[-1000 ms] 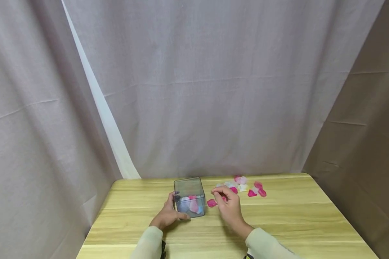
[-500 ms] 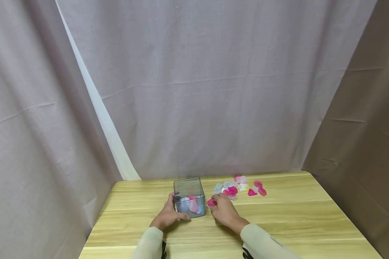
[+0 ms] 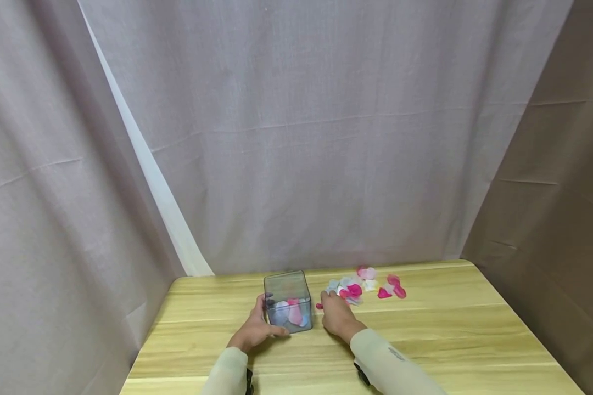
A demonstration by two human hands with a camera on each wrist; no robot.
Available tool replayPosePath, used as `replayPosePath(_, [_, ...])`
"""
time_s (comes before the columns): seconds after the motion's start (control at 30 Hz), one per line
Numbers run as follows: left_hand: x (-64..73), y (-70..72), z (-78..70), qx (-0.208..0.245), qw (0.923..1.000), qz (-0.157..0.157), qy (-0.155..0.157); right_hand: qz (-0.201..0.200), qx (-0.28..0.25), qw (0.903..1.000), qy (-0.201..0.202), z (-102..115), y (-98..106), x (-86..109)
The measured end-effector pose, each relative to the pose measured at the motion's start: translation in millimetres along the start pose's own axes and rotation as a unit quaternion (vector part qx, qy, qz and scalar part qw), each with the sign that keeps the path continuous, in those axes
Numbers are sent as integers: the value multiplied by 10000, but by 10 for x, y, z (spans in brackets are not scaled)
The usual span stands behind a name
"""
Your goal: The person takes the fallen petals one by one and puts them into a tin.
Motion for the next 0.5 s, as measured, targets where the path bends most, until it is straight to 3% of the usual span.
replayPosePath(0.23, [0, -11, -9, -2, 10000, 2, -32, 166, -176, 9995, -220, -32, -15, 9])
replayPosePath(0.37, [-2, -17, -10, 12, 10000, 0, -4, 13, -877, 9959, -235, -102, 36, 18])
replayPosePath(0.5, [-4, -8, -20, 80, 10000, -37, -10, -82, -1607, 9859, -457, -182, 173, -3])
Point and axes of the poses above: each hand's wrist, its own x-axis away from the middle knuckle, its own y-axis out of the back of the hand, z = x × y, the point moved 7 cm from there along -x, towards the middle knuckle, and after that the axes turned 3 degrees about -y, right-handed, at the moved point
